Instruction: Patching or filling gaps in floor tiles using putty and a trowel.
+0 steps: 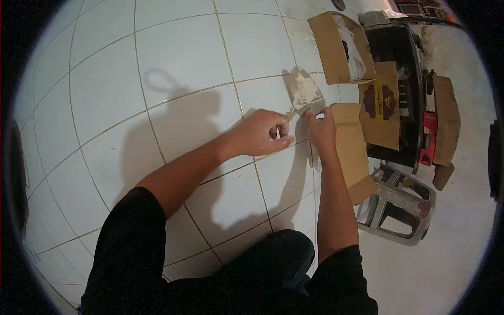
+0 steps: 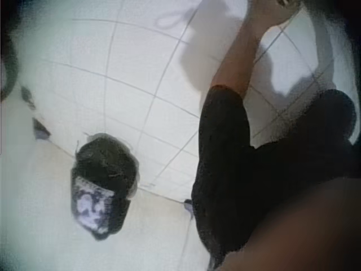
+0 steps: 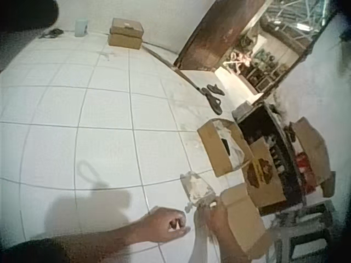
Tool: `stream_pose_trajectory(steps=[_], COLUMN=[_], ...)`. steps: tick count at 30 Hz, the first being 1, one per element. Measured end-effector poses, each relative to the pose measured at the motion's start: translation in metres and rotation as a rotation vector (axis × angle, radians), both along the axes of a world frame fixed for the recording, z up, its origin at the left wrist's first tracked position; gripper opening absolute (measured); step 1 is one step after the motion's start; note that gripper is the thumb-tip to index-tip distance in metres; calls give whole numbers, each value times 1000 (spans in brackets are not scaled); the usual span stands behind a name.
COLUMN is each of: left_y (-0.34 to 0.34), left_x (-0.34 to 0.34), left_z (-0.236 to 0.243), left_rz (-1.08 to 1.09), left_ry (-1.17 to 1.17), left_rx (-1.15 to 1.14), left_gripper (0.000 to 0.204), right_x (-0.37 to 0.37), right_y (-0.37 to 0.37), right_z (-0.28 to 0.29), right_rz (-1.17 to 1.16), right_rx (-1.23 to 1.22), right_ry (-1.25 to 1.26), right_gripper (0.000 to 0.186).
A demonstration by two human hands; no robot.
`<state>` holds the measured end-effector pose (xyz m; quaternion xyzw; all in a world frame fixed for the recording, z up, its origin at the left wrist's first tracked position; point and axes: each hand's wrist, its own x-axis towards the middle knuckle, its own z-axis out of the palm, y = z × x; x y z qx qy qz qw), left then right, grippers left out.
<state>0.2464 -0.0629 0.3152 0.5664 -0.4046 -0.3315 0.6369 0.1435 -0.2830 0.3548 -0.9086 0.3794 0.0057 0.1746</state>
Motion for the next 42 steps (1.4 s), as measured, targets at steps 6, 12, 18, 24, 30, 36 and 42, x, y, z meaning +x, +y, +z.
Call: stream_pose_trajectory(steps=[6,12,18,24,30,36,42], left_y=[-5,-9,8,-7,-11,-10,-19], left_x=[11,23,27,35,38,29,18], left_z=[-13,-14,-23,-21,-24,-23,-21], left_rz=[572,624,733,684,652,669,655], left_ry=[-23,-191,-352,-452,-456,-486,-448], left_rx=[-35,-51,153,69,85,93,93], left_gripper=[29,46,72,78,74,76,76], right_x=[41,63,59,81,74,74,47], right_y=[30,11,56,22,25,27,19], right_z=[27,27,25,20,9,6,-1], right_rz=[-80,-34,34,81,-6,61,19], right_rx=[-79,-178,-127,-219,-163,-205,-214], right_ry=[310,292,430,370,320,405,303], right_gripper=[74,72,70,72,72,69,70])
